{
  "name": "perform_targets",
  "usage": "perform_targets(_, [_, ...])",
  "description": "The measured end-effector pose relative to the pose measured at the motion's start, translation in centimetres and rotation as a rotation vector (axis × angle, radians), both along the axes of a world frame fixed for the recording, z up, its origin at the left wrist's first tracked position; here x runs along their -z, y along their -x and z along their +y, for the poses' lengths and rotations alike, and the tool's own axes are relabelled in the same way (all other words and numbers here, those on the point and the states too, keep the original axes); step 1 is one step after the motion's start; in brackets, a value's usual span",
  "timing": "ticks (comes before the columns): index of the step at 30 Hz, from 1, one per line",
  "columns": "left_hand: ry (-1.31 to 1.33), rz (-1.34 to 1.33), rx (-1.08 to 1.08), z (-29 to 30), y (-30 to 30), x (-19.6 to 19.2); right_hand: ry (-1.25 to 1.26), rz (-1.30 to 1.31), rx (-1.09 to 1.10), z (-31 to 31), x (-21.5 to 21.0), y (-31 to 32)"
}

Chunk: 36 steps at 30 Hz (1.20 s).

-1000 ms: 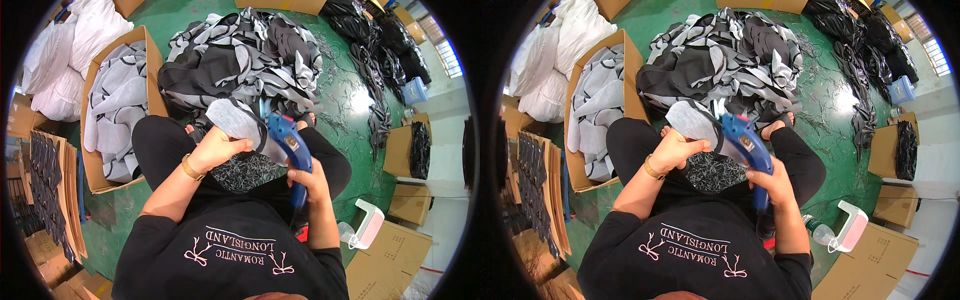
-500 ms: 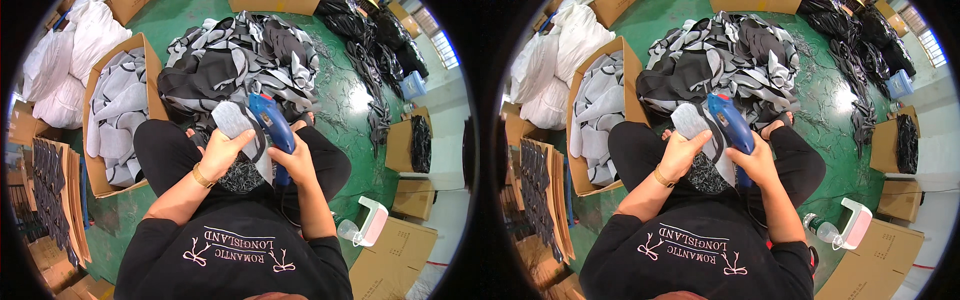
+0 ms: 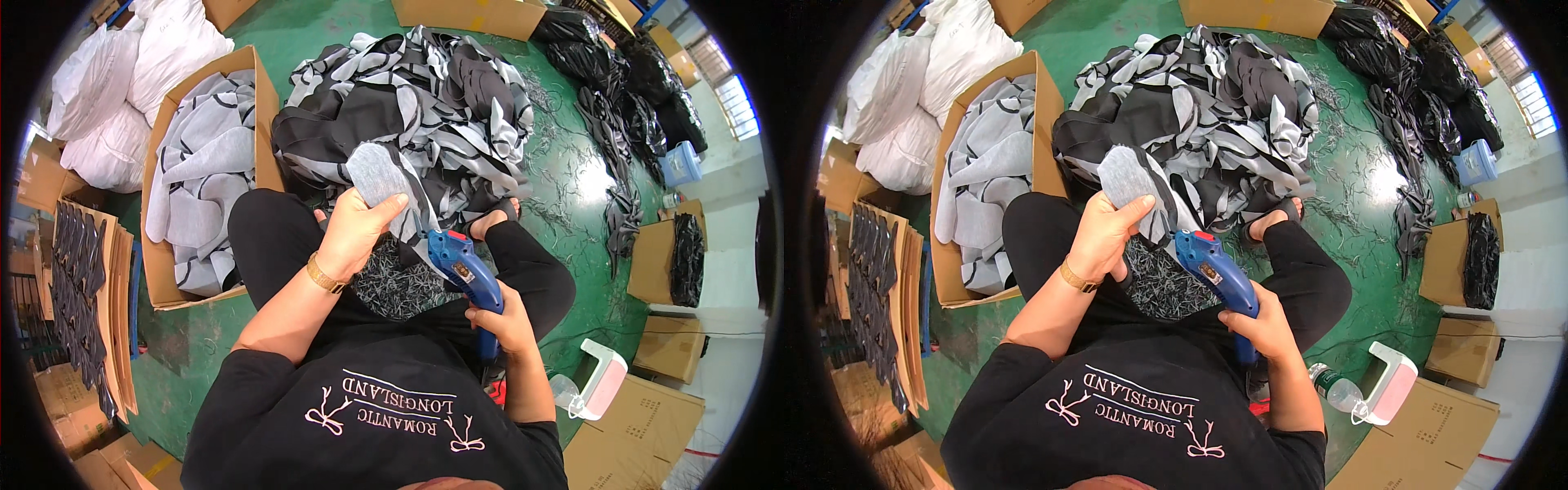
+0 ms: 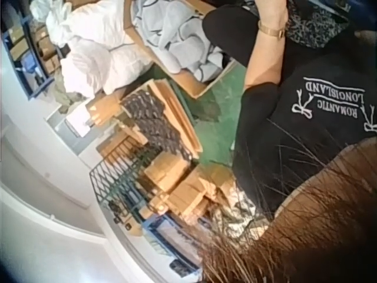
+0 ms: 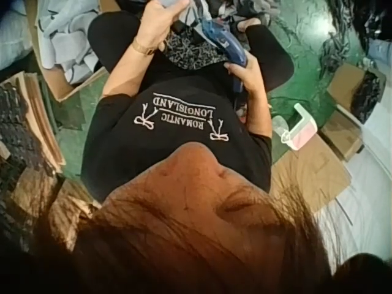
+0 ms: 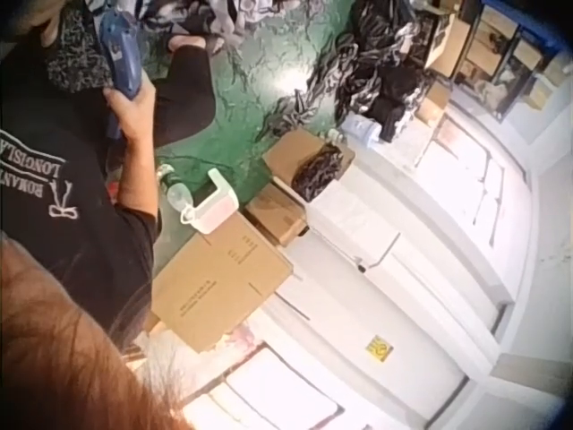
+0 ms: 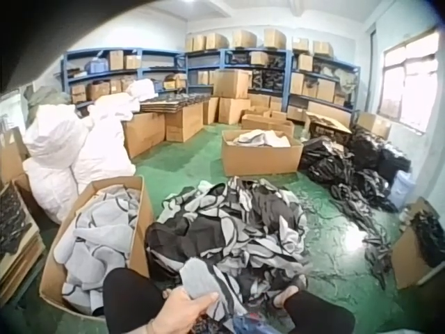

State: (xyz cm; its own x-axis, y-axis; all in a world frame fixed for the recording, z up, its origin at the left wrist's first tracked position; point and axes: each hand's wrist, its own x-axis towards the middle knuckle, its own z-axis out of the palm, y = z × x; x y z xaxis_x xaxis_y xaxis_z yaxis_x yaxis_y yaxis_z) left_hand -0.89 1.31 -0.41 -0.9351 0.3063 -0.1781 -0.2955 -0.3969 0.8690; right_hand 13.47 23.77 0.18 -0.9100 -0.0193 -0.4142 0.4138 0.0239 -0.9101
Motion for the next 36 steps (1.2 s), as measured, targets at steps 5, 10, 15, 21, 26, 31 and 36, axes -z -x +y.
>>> perform_targets(5, [0.056,0.044,0.017,0.0,-0.4,-0.8,0.000,0.022,0.017,-0.1,0.0,0.1])
perform_targets(10, [0.119,0.057,0.085,-0.4,-0.6,-0.4,-0.021,0.048,0.022,-0.2,-0.1,0.1])
perform_targets(15, [0.118,0.105,0.087,0.0,-1.2,-0.9,-0.007,0.052,0.013,0.2,-0.2,-0.1])
perform_targets(21, [0.207,0.118,0.158,-0.1,-1.5,-1.8,0.003,0.054,0.012,0.3,-0.4,-0.1])
perform_targets(26, [0.214,0.119,0.215,-0.4,-1.9,-2.1,0.034,0.071,0.050,-0.1,-0.8,0.1])
perform_targets(31, [0.172,0.163,0.276,-0.5,-2.1,-1.7,0.125,0.045,0.052,0.1,-0.7,0.3])
perform_targets(36, [0.228,0.161,0.312,-0.8,-2.2,-1.5,0.233,0.026,0.089,0.0,-0.3,0.4])
